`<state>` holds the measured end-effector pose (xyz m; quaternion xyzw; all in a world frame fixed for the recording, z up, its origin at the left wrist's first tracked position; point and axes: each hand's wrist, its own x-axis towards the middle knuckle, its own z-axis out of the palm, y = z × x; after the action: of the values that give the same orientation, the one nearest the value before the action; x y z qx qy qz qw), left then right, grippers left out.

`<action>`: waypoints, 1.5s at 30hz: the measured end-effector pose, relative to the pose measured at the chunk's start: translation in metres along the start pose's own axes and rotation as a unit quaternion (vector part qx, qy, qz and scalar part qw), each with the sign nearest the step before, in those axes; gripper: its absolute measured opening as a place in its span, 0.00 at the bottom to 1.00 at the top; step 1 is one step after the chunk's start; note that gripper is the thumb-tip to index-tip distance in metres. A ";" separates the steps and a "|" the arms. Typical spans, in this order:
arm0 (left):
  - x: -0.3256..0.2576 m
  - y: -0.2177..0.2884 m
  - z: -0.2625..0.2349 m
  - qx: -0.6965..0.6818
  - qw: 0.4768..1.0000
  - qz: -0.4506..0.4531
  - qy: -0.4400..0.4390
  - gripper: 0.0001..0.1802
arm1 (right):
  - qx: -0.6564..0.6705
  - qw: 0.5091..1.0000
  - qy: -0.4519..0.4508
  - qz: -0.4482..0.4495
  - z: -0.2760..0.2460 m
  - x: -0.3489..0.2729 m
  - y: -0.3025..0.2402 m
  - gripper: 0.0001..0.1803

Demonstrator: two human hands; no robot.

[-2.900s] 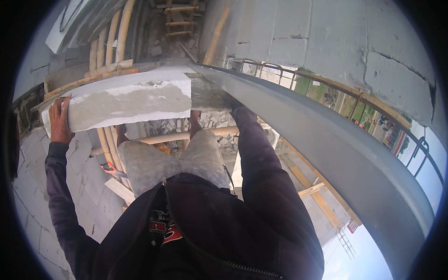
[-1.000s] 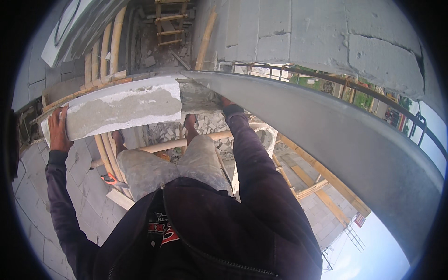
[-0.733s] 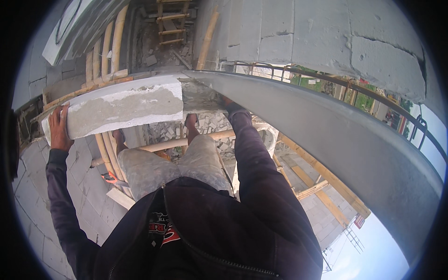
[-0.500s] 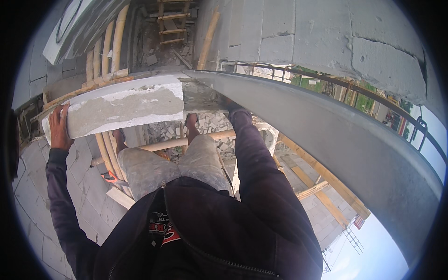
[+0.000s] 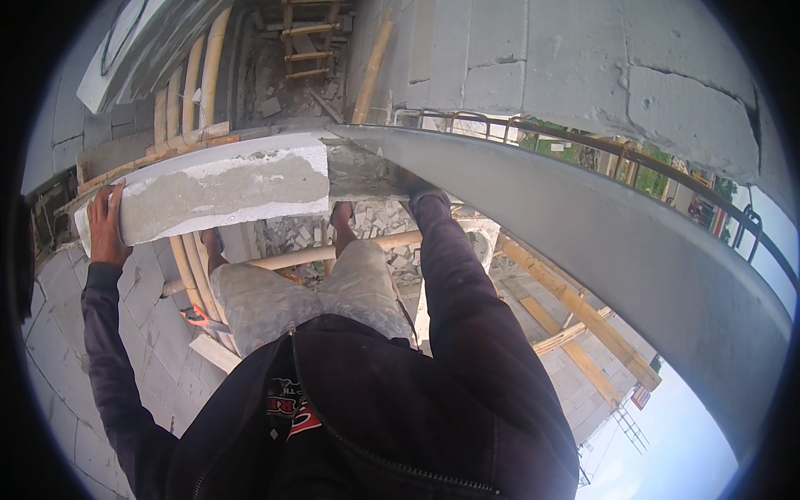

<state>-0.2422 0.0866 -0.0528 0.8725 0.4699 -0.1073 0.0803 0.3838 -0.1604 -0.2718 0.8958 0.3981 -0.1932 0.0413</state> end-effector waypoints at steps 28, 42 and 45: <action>0.005 -0.002 -0.001 0.000 1.000 0.018 0.007 0.68 | 0.026 0.997 0.047 0.059 0.023 0.004 0.029 0.26; 0.003 0.008 -0.012 0.009 1.000 0.011 -0.011 0.71 | -0.077 0.990 -0.086 0.079 -0.047 -0.064 -0.029 0.17; 0.004 0.008 -0.013 0.006 1.000 0.015 -0.012 0.72 | -0.094 0.990 -0.083 0.061 -0.049 -0.077 -0.048 0.16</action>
<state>-0.2320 0.0884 -0.0412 0.8787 0.4548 -0.1194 0.0821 0.3169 -0.1704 -0.1937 0.8914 0.3546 -0.2258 0.1695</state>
